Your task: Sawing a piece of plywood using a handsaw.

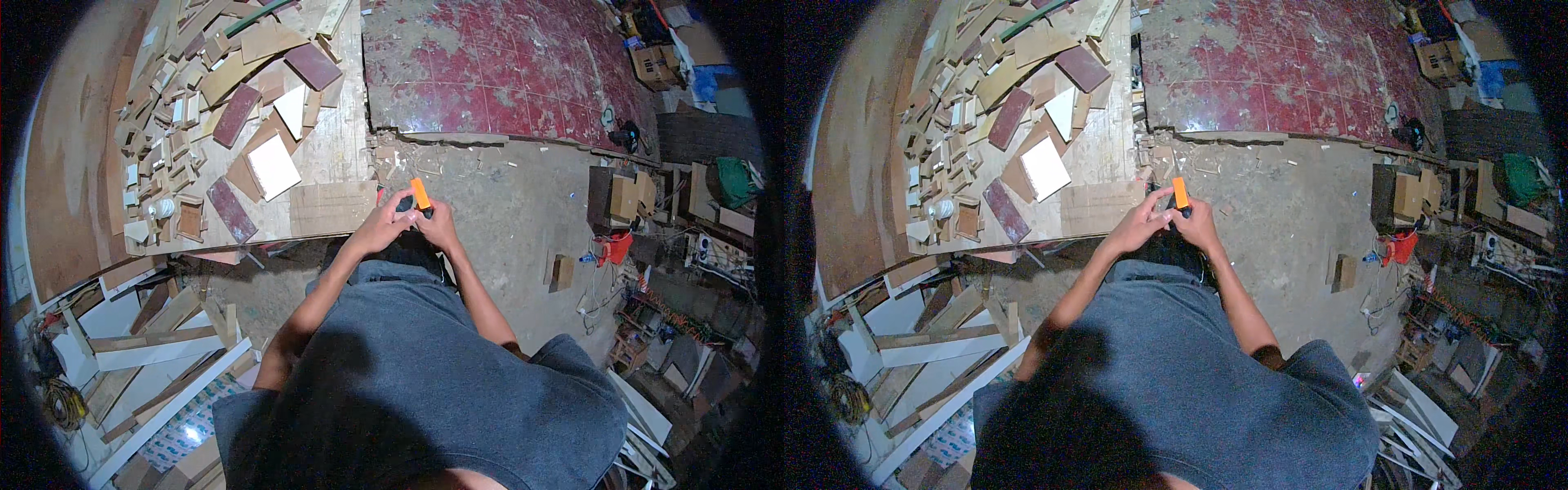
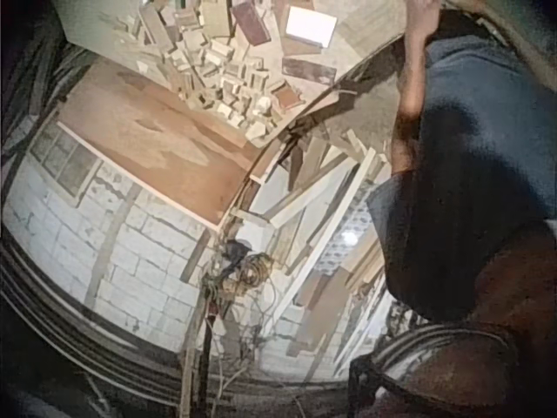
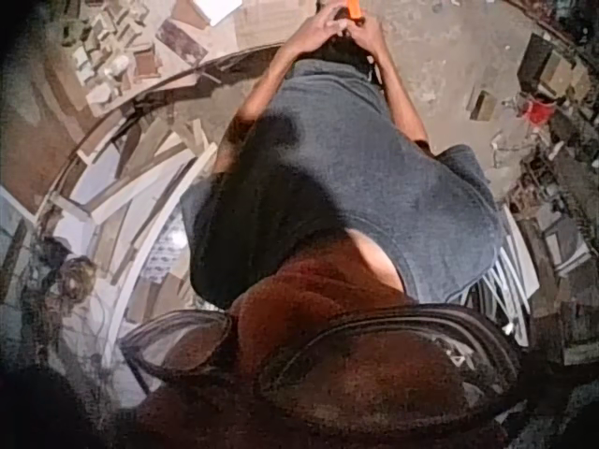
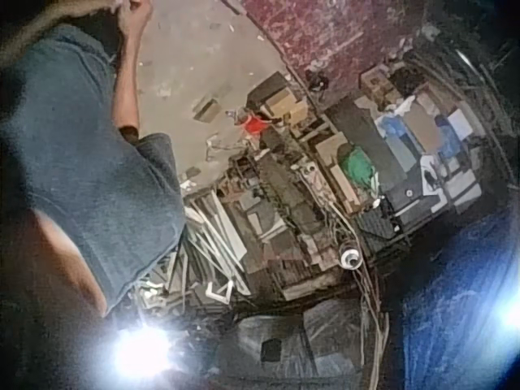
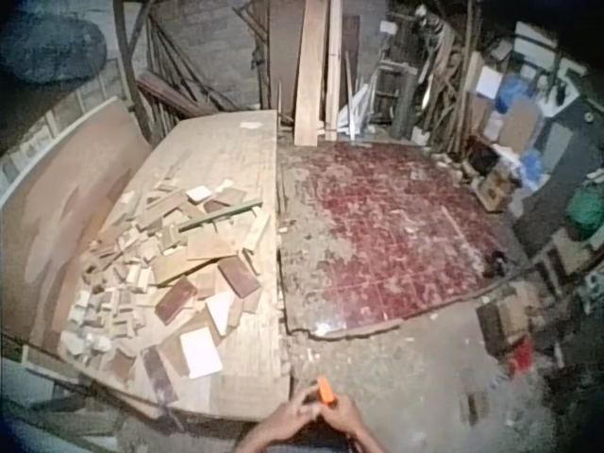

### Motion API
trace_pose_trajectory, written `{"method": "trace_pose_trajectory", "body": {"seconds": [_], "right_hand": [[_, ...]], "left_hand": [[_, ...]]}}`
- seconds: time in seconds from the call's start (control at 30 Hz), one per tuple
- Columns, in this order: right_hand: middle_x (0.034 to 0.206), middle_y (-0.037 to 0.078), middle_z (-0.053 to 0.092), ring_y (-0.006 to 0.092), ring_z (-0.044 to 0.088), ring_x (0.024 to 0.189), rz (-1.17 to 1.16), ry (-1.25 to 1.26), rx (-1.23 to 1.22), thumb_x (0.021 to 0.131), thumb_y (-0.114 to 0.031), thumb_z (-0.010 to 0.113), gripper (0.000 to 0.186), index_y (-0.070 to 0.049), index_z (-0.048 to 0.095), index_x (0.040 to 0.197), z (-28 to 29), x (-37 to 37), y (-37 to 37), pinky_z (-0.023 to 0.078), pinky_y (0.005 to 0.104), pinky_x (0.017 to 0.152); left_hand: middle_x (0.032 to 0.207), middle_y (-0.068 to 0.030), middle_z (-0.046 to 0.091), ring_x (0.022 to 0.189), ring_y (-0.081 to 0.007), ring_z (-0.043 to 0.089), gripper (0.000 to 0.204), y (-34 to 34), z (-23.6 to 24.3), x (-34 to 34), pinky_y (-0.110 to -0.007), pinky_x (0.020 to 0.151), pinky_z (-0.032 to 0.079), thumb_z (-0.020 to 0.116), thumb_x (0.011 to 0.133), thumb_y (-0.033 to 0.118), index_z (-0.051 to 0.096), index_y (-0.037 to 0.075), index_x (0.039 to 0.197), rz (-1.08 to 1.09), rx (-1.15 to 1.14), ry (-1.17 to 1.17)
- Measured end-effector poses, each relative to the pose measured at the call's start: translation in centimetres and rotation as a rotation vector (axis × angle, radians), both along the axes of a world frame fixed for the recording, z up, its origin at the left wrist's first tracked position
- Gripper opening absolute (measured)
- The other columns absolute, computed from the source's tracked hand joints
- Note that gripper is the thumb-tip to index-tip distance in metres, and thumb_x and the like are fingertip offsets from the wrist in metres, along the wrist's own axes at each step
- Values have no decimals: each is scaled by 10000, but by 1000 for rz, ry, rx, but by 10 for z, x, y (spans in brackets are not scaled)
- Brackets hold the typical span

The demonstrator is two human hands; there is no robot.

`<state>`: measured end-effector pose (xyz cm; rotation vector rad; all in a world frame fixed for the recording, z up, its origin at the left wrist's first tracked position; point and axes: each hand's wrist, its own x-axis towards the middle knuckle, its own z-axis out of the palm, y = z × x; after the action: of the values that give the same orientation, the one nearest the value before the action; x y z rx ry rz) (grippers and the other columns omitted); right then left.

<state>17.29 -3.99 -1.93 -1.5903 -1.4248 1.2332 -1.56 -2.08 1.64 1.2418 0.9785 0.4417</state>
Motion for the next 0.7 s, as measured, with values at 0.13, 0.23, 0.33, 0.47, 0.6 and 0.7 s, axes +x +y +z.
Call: {"method": "trace_pose_trajectory", "body": {"seconds": [0.13, 0.23, 0.33, 0.47, 0.6, 0.7], "right_hand": [[678, 104, 641, 112, 589, 671, -19, 39, -22, 830, -186, 697, 245, 46, 673, 905, -6, 9, -2, 493, 345, 627], [676, 75, 639, 97, 573, 666, -63, 33, -71, 870, -195, 693, 244, 45, 671, 909, -10, 19, -4, 479, 333, 609], [644, 15, 594, 83, 542, 591, -99, 47, -193, 927, -231, 683, 263, 13, 638, 841, -7, 28, -3, 439, 304, 542], [605, -28, 533, 68, 494, 480, -119, 66, -239, 954, -263, 682, 303, -37, 591, 775, -21, 55, -3, 384, 269, 438], [615, -31, 536, 62, 479, 464, -100, 147, -376, 949, -251, 684, 268, -47, 599, 798, -19, 59, 6, 369, 261, 419], [612, -27, 537, 59, 473, 462, -156, 164, -408, 945, -254, 690, 268, -52, 598, 795, -18, 62, 8, 371, 258, 425]], "left_hand": [[1041, -142, 718, 928, -176, 680, 610, -5, -6, 13, -329, 837, 514, 590, 1015, 312, 318, 98, 1516, -8, -2, -20], [1079, -148, 722, 944, -178, 689, 614, -6, -19, 17, -321, 829, 522, 618, 999, 295, 341, 68, 1498, -8, -226, 51], [1071, -142, 721, 911, -167, 692, 557, -15, -47, 3, -304, 770, 539, 679, 938, 164, 444, 42, 1428, 17, -128, 55], [851, -120, 736, 808, -168, 702, 459, -18, -73, -15, -301, 744, 565, 663, 762, -99, 632, 11, 1207, 159, -106, 168], [840, -109, 728, 725, -167, 688, 399, -40, -116, -71, -293, 646, 556, 632, 772, -96, 660, 15, 1154, 371, -122, 274], [811, -79, 704, 664, -131, 649, 283, -31, -118, -105, -267, 589, 542, 599, 867, -1, 671, 32, 1138, 631, -379, 313]]}}
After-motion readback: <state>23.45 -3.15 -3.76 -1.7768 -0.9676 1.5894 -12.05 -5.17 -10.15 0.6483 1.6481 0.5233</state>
